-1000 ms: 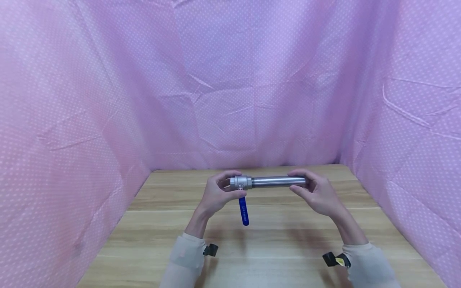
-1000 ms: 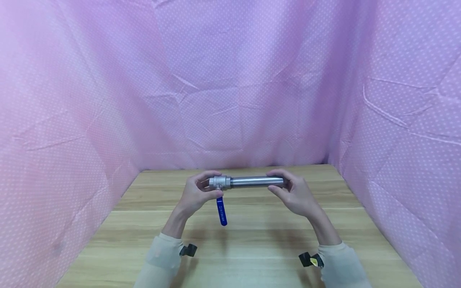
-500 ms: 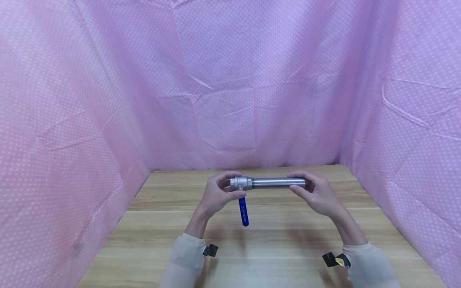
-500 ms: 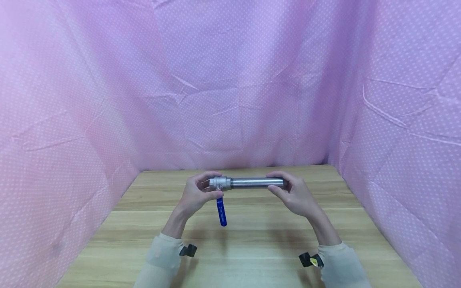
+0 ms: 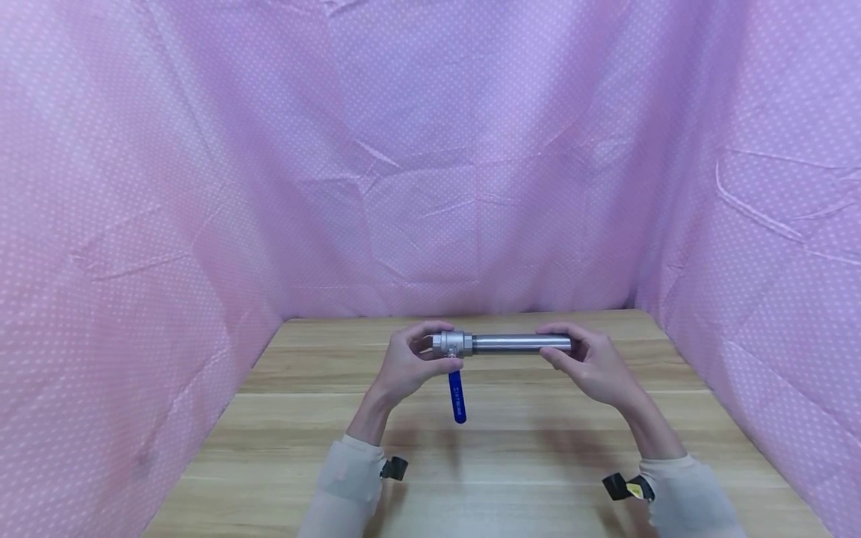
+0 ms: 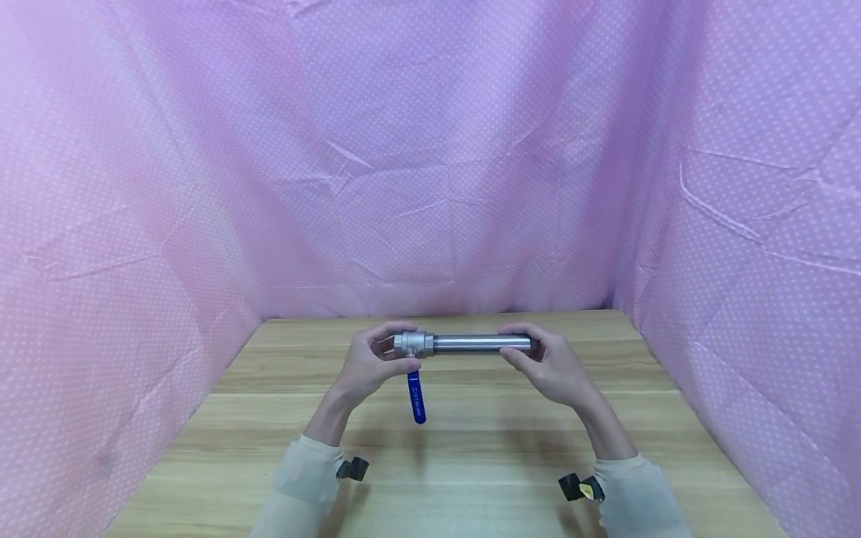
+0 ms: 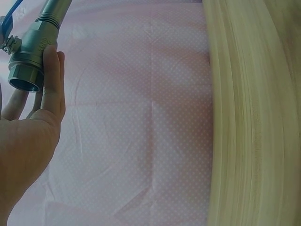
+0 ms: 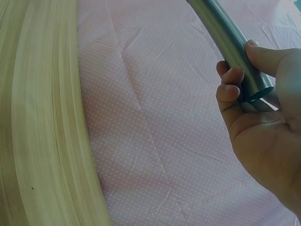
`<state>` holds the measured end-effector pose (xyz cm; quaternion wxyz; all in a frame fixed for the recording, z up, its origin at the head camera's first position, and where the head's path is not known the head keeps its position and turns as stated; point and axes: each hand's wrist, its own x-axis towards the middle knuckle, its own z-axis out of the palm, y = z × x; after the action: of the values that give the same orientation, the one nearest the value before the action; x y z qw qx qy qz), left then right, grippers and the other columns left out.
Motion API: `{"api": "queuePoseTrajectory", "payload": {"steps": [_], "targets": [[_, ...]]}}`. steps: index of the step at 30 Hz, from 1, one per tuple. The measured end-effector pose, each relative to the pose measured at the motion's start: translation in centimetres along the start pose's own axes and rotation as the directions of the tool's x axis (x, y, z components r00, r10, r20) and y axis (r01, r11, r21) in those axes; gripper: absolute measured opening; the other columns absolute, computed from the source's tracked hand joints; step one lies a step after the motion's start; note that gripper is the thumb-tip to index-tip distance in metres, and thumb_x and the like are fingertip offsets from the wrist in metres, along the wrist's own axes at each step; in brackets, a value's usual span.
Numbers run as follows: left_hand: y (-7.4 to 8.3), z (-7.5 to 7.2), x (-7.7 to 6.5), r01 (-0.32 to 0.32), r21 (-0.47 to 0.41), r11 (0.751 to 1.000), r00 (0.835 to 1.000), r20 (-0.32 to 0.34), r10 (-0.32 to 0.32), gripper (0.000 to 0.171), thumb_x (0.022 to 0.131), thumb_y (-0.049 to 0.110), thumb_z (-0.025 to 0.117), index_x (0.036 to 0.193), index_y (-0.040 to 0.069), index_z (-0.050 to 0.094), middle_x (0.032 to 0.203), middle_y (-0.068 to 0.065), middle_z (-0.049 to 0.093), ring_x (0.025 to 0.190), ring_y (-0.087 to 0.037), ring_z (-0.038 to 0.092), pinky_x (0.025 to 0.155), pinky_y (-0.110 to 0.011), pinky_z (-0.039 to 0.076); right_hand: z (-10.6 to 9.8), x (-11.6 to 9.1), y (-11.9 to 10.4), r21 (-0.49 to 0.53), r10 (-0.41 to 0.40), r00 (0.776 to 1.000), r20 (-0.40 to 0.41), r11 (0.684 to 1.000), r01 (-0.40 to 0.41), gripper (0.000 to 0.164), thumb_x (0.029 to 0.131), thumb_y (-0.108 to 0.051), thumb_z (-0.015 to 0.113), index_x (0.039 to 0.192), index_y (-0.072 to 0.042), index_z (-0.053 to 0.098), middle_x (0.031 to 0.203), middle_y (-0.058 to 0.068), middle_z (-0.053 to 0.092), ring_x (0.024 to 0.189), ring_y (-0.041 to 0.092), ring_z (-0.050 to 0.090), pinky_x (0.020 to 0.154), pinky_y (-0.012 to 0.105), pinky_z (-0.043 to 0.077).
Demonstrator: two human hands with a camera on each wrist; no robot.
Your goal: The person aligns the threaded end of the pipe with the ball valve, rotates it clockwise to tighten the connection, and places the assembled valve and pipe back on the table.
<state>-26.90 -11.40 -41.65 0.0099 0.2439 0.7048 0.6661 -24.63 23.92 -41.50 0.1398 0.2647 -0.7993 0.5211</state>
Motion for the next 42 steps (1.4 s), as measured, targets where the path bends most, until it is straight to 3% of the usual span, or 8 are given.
{"api": "queuePoseTrajectory", "payload": {"steps": [12, 20, 28, 37, 42], "targets": [[-0.06, -0.03, 0.03, -0.003, 0.01, 1.0, 1.0, -0.008, 0.003, 0.06, 0.086, 0.005, 0.095, 0.142, 0.006, 0.073, 0.144, -0.018, 0.066, 0.124, -0.025, 0.074, 0.111, -0.037, 0.066, 0.12, 0.23, -0.17, 0.076, -0.059, 0.998, 0.008, 0.995, 0.058, 0.039, 0.096, 0.013, 0.079, 0.133, 0.005, 0.07, 0.103, -0.003, 0.075, 0.082, 0.0, 0.067, 0.064, 0.02, 0.06], [-0.17, 0.06, 0.06, 0.014, 0.004, 1.0, 1.0, -0.012, -0.014, 0.058, 0.087, 0.005, 0.094, 0.141, 0.009, 0.074, 0.144, -0.018, 0.066, 0.125, -0.026, 0.074, 0.111, -0.037, 0.066, 0.15, 0.17, -0.4, 0.04, -0.036, 0.999, 0.001, 0.999, 0.036, 0.036, 0.097, 0.009, 0.08, 0.132, 0.002, 0.073, 0.101, 0.004, 0.074, 0.078, 0.001, 0.064, 0.061, 0.021, 0.057], [-0.28, -0.08, 0.05, 0.022, 0.012, 1.0, 1.0, -0.016, -0.022, 0.059, 0.088, 0.005, 0.094, 0.143, 0.006, 0.072, 0.145, -0.018, 0.065, 0.124, -0.026, 0.075, 0.11, -0.038, 0.067, 0.0, 0.16, -0.29, -0.019, 0.005, 1.0, 0.008, 1.0, -0.004, 0.031, 0.102, 0.0, 0.08, 0.133, -0.004, 0.075, 0.096, -0.005, 0.071, 0.068, 0.001, 0.055, 0.054, 0.024, 0.05], [-0.19, 0.04, 0.02, 0.024, 0.009, 1.0, 1.0, -0.011, -0.024, 0.06, 0.087, 0.005, 0.094, 0.143, 0.007, 0.073, 0.144, -0.019, 0.067, 0.123, -0.025, 0.076, 0.109, -0.036, 0.067, -0.04, 0.06, 0.12, -0.031, 0.024, 1.0, 0.009, 0.999, -0.024, 0.029, 0.103, -0.004, 0.08, 0.132, -0.006, 0.077, 0.097, -0.006, 0.074, 0.07, 0.001, 0.059, 0.056, 0.023, 0.053], [-0.25, 0.17, 0.07, 0.02, 0.023, 1.0, 1.0, -0.005, -0.02, 0.062, 0.086, 0.003, 0.094, 0.144, 0.002, 0.071, 0.144, -0.02, 0.066, 0.123, -0.025, 0.075, 0.108, -0.036, 0.067, -0.01, -0.01, 0.26, -0.008, 0.014, 1.0, 0.018, 1.0, -0.013, 0.034, 0.1, -0.001, 0.083, 0.132, -0.004, 0.076, 0.099, -0.004, 0.078, 0.075, 0.001, 0.066, 0.06, 0.022, 0.059]]}}
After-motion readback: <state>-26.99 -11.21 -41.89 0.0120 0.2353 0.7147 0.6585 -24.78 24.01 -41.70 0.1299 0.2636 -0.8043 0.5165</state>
